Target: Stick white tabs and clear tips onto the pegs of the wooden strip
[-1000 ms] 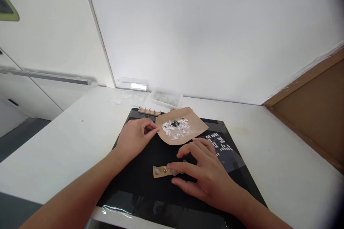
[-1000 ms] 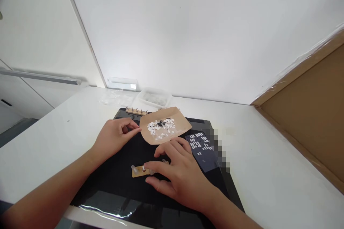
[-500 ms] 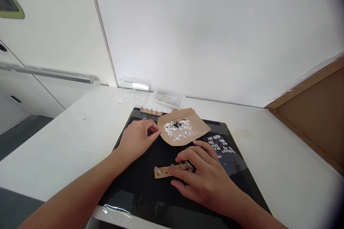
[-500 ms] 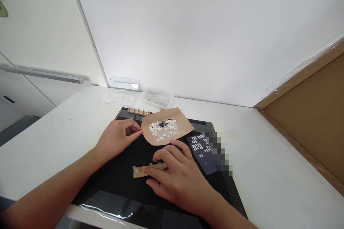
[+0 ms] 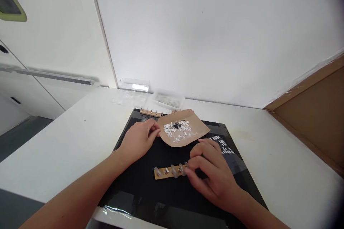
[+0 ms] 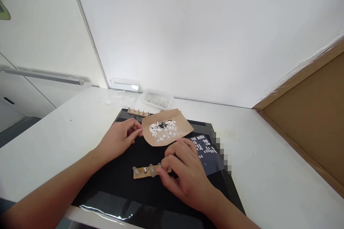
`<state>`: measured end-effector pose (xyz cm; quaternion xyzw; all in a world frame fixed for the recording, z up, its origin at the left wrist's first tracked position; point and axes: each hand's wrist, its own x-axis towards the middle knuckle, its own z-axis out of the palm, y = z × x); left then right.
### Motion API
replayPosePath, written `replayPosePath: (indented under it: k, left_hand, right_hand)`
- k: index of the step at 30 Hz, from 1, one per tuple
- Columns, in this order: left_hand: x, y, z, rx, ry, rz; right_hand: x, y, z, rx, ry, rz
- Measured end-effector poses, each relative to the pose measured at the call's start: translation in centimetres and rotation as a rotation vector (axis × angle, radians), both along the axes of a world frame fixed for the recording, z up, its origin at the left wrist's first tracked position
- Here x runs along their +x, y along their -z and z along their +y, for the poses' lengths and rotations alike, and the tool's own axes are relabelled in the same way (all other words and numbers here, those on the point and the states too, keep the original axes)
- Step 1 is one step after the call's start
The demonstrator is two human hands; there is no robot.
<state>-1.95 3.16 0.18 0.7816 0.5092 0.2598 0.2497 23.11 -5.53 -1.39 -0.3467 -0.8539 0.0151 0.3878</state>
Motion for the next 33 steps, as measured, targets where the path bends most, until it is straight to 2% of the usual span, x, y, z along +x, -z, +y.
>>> replayPosePath:
  k: [7, 11, 13, 16, 19, 23, 26, 33]
  left_hand:
    - [0.3, 0.2, -0.5, 0.121, 0.171, 0.013]
    - [0.3, 0.4, -0.5, 0.174, 0.192, 0.023]
    - [0.2, 0.5, -0.4, 0.172, 0.18, 0.02]
    - [0.2, 0.7, -0.3, 0.177, 0.169, 0.021]
    - [0.4, 0.9, -0.3, 0.261, 0.17, 0.084]
    - [0.7, 1.0, -0.8, 0.368, 0.275, 0.211]
    - [0.9, 1.1, -1.3, 0.365, 0.332, 0.293]
    - [0.7, 1.6, -1.1, 0.336, 0.357, 0.349]
  right_hand:
    - [1.5, 0.1, 0.7, -0.043, 0.085, 0.095]
    - [1.8, 0.6, 0.3, -0.102, 0.174, 0.226]
    - [1.9, 0.7, 0.0, -0.124, 0.173, 0.27]
    - [2.0, 0.5, -0.4, -0.092, 0.134, 0.261]
    - [2.0, 0.3, -0.3, -0.072, 0.157, 0.241]
    - [1.9, 0.3, 0.2, -0.104, 0.238, 0.243]
    - [1.6, 0.4, 0.4, -0.081, 0.294, 0.242]
    - [1.4, 0.6, 0.6, -0.037, 0.327, 0.151]
